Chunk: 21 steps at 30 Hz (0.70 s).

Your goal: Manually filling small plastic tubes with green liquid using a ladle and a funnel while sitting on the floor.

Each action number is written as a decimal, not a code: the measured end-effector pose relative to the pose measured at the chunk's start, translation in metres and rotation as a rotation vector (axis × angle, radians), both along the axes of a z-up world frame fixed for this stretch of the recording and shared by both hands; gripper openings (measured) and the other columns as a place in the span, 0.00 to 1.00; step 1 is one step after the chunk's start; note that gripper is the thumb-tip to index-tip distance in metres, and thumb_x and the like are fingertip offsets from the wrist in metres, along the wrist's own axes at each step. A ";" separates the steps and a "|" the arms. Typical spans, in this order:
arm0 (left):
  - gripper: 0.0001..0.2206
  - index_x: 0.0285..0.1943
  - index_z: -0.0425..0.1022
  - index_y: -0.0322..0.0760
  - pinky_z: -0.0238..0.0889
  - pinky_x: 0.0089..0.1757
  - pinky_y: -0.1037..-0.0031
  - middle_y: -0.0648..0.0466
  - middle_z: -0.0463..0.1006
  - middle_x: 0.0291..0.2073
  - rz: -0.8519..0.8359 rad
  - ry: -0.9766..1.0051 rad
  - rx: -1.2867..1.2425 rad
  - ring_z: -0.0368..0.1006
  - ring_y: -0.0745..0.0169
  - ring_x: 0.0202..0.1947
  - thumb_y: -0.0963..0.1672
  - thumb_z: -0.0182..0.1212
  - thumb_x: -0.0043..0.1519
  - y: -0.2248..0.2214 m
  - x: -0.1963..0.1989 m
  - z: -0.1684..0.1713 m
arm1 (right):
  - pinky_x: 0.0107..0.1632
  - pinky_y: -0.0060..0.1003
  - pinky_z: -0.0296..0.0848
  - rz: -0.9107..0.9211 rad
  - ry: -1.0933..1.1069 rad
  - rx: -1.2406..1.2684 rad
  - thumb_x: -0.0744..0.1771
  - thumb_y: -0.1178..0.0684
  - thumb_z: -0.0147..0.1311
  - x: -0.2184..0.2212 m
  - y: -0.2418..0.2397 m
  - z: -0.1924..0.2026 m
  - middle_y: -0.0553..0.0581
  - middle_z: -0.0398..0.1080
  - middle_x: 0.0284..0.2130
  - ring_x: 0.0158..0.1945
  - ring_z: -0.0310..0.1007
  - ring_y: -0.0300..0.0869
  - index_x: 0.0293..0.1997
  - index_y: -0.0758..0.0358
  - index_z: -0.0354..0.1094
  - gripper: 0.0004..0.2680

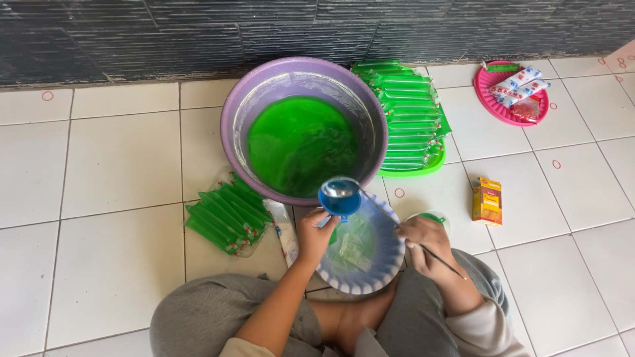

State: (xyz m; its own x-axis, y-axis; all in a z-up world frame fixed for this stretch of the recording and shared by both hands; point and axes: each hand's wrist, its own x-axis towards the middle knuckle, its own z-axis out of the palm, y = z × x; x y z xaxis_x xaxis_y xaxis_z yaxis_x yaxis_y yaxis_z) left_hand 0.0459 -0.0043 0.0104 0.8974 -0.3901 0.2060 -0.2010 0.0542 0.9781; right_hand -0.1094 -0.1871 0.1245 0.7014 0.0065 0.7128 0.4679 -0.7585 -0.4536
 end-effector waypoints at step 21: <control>0.07 0.43 0.86 0.36 0.73 0.44 0.59 0.48 0.87 0.34 -0.136 -0.135 -0.073 0.82 0.48 0.40 0.38 0.72 0.56 0.005 -0.003 0.003 | 0.21 0.23 0.50 -0.543 0.500 0.984 0.72 0.54 0.38 0.135 -0.066 -0.089 0.46 0.55 0.18 0.18 0.50 0.31 0.45 0.62 0.68 0.09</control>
